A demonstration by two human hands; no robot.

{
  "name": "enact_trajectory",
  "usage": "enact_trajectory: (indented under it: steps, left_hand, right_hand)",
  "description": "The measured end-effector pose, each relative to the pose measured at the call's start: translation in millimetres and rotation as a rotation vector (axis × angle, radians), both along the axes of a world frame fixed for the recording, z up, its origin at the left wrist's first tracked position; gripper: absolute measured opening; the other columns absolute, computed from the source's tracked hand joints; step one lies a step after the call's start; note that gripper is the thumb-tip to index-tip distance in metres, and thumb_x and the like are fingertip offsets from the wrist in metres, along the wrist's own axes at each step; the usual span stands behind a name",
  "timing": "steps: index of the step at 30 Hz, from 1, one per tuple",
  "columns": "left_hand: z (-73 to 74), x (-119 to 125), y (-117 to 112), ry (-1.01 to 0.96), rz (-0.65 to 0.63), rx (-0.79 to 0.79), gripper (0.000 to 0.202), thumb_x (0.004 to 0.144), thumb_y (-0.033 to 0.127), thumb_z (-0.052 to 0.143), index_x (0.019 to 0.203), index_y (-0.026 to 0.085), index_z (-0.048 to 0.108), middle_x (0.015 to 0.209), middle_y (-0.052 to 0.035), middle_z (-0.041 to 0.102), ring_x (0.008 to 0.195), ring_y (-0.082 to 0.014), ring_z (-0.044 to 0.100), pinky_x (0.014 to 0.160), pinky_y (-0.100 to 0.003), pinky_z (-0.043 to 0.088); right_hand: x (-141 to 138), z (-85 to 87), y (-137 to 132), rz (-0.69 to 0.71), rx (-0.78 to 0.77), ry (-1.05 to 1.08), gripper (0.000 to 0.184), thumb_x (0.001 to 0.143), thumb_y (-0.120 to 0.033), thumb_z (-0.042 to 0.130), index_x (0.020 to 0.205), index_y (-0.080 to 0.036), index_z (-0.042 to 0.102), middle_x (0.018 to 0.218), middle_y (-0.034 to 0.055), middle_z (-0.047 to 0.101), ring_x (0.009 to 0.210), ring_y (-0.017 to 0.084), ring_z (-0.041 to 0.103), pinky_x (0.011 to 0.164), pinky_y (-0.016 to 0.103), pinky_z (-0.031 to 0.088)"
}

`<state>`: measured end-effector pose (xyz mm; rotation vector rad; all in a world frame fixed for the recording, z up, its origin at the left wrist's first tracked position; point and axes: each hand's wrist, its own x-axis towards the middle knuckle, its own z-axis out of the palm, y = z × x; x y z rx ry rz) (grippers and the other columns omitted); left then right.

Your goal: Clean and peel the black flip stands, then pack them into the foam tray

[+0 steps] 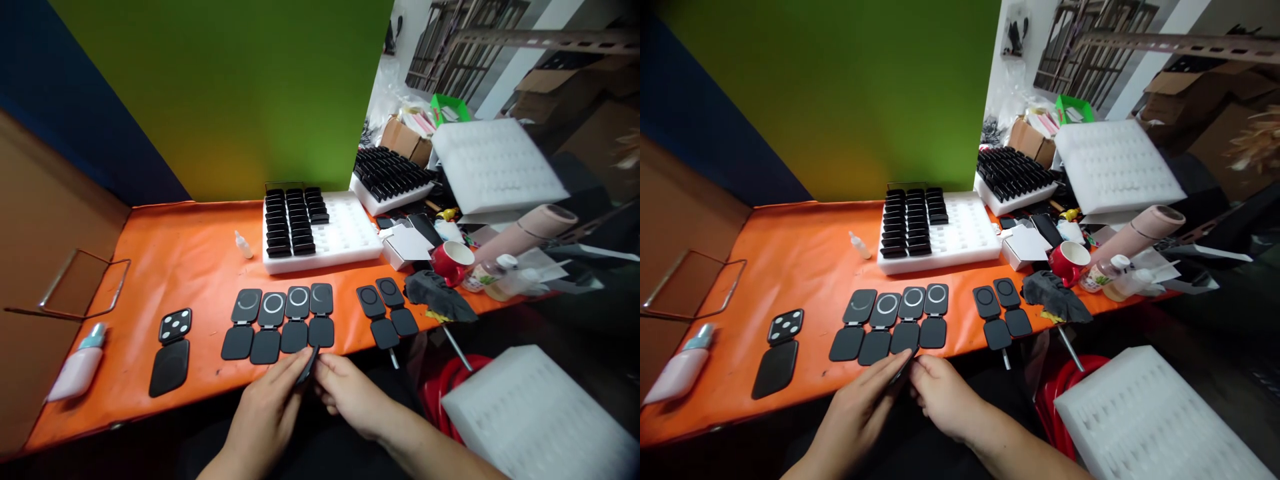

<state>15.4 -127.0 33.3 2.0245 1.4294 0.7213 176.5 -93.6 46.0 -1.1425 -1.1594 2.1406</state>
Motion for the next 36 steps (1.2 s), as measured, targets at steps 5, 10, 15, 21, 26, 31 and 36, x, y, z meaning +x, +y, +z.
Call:
enact_trajectory:
  steps: [5,10,15,21,26,31,36]
  left_hand:
    - [0.5,2.9,-0.9,-0.136,0.086,-0.123,0.036,0.086,0.022,0.042,0.121,0.026,0.049,0.119,-0.0045,0.056,0.106,-0.0191,0.054,0.090,-0.030,0.045]
    - [3.2,1.3,-0.5,-0.169,0.089,-0.175,0.041,0.086,0.024,0.041,0.127,0.025,0.042,0.122,-0.0053,0.054,0.111,-0.0203,0.051,0.092,-0.032,0.044]
    - [-2.7,-0.2,-4.4,0.112,0.058,-0.051,0.048,0.083,0.017,0.039,0.130,0.023,0.038,0.128,-0.0054,0.049,0.115,-0.0200,0.047,0.097,-0.035,0.039]
    - [-4.7,9.2,-6.4,0.135,0.026,-0.094,0.047,0.084,0.019,0.036,0.131,0.014,0.037,0.128,-0.0127,0.047,0.115,-0.0227,0.047,0.096,-0.040,0.039]
    - [0.7,17.9,0.2,-0.377,0.155,-0.384,0.036,0.086,0.028,0.039,0.119,0.018,0.050,0.119,-0.0096,0.056,0.109,-0.0227,0.051,0.090,-0.035,0.044]
    - [0.8,18.7,6.8,-0.640,0.386,-0.547,0.037,0.082,0.037,0.048,0.111,0.015,0.055,0.103,-0.0080,0.064,0.088,-0.0214,0.061,0.078,-0.032,0.049]
    - [-4.3,9.2,-0.8,-0.321,0.264,-0.310,0.032,0.083,0.031,0.048,0.113,0.023,0.055,0.111,-0.0044,0.061,0.101,-0.0183,0.057,0.089,-0.028,0.043]
  right_hand:
    - [-0.2,-9.6,-2.4,0.006,0.121,-0.056,0.033,0.085,-0.045,0.042,0.070,-0.016,0.045,0.062,-0.0039,0.038,0.048,0.006,0.031,0.045,0.019,0.025]
    - [-1.0,-2.4,1.8,0.040,0.274,-0.106,0.028,0.088,-0.035,0.039,0.069,-0.017,0.047,0.063,-0.0029,0.044,0.057,0.009,0.042,0.057,0.021,0.036]
    - [-2.1,9.6,-1.6,0.057,0.628,-0.385,0.022,0.089,-0.025,0.035,0.083,-0.017,0.055,0.088,0.0049,0.058,0.083,0.015,0.053,0.077,0.027,0.038]
    - [-1.6,11.0,-5.6,0.118,0.787,-0.558,0.015,0.080,-0.032,0.053,0.080,-0.017,0.054,0.081,0.0033,0.058,0.073,0.015,0.052,0.065,0.024,0.038]
    - [-4.1,4.2,-3.4,0.025,0.760,-0.409,0.019,0.085,-0.029,0.046,0.071,-0.017,0.053,0.074,0.0007,0.055,0.069,0.012,0.050,0.063,0.023,0.035]
    - [-0.1,-5.7,3.8,-0.090,0.321,-0.132,0.030,0.089,-0.041,0.037,0.080,-0.017,0.053,0.066,-0.0016,0.049,0.059,0.009,0.046,0.054,0.020,0.035]
    - [4.7,-11.4,4.4,-0.075,0.300,-0.153,0.042,0.087,-0.047,0.039,0.061,-0.015,0.045,0.055,-0.0033,0.041,0.051,0.007,0.038,0.049,0.019,0.029]
